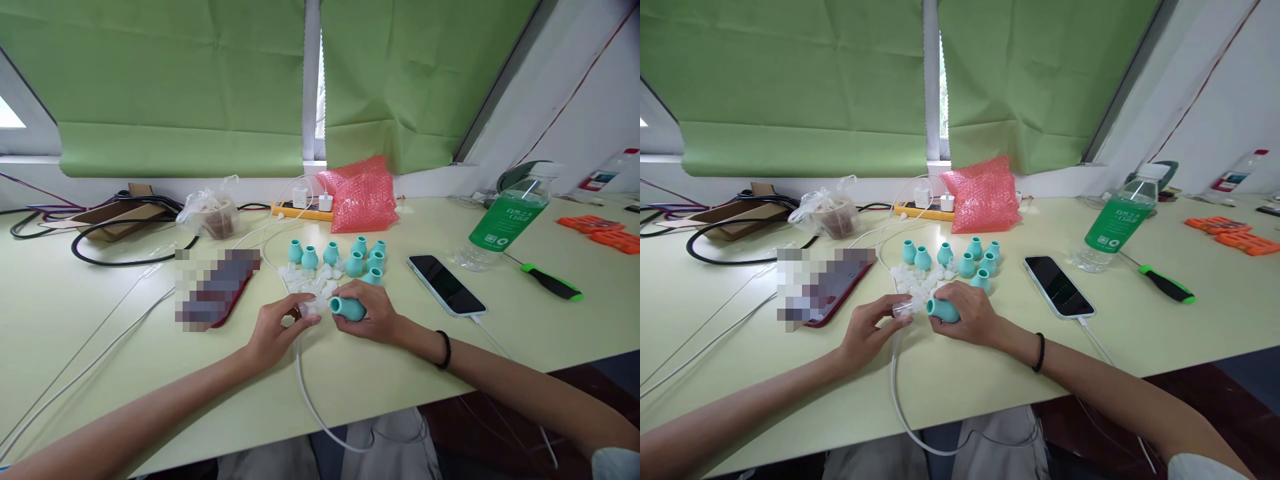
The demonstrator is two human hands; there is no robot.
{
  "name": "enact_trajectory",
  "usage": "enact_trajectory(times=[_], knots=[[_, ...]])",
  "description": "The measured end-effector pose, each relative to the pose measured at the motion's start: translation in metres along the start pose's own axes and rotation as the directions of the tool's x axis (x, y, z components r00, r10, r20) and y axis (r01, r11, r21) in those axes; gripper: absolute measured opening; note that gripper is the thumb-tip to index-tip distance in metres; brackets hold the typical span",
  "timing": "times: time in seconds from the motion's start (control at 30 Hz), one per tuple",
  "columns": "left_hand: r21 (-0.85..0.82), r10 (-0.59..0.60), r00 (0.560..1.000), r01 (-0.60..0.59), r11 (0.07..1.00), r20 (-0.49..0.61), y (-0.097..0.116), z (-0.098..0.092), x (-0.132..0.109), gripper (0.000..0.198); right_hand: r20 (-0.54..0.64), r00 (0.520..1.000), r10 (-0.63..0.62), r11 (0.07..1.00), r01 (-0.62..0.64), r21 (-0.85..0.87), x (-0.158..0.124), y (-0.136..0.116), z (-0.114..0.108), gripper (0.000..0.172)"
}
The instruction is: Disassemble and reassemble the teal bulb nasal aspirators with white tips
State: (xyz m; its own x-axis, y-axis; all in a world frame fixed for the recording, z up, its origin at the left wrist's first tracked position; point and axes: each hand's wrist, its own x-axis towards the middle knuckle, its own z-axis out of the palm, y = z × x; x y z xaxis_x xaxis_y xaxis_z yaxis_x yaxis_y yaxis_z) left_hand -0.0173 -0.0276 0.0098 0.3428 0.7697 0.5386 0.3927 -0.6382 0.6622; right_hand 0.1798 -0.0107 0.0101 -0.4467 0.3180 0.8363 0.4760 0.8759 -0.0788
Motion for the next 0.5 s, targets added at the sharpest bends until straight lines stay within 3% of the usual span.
enact_trajectory(times=[0.1,0.27,0.4,0.5], knots=[[-0.007,0.003,0.997,-0.002,1.0,0.083,0.0018,0.0004,0.0006,0.026,0.087,0.995,0.04,0.997,-0.034,-0.071,-0.0011,-0.0036,0.0,0.02],[0.066,0.042,0.976,-0.057,0.996,0.213,0.0029,-0.0007,0.0017,0.026,0.174,0.984,0.035,0.999,-0.029,-0.034,-0.0009,-0.0031,-0.004,0.015],[0.159,0.218,0.953,-0.253,0.954,0.209,0.0004,-0.001,0.0021,0.028,0.217,0.973,0.076,0.997,-0.08,0.011,0.001,-0.002,-0.0057,0.014],[0.213,0.393,0.894,-0.435,0.875,0.216,-0.0004,-0.0018,0.0038,0.028,0.238,0.966,0.099,0.989,-0.122,0.084,0.0021,-0.0041,-0.0075,0.015]])
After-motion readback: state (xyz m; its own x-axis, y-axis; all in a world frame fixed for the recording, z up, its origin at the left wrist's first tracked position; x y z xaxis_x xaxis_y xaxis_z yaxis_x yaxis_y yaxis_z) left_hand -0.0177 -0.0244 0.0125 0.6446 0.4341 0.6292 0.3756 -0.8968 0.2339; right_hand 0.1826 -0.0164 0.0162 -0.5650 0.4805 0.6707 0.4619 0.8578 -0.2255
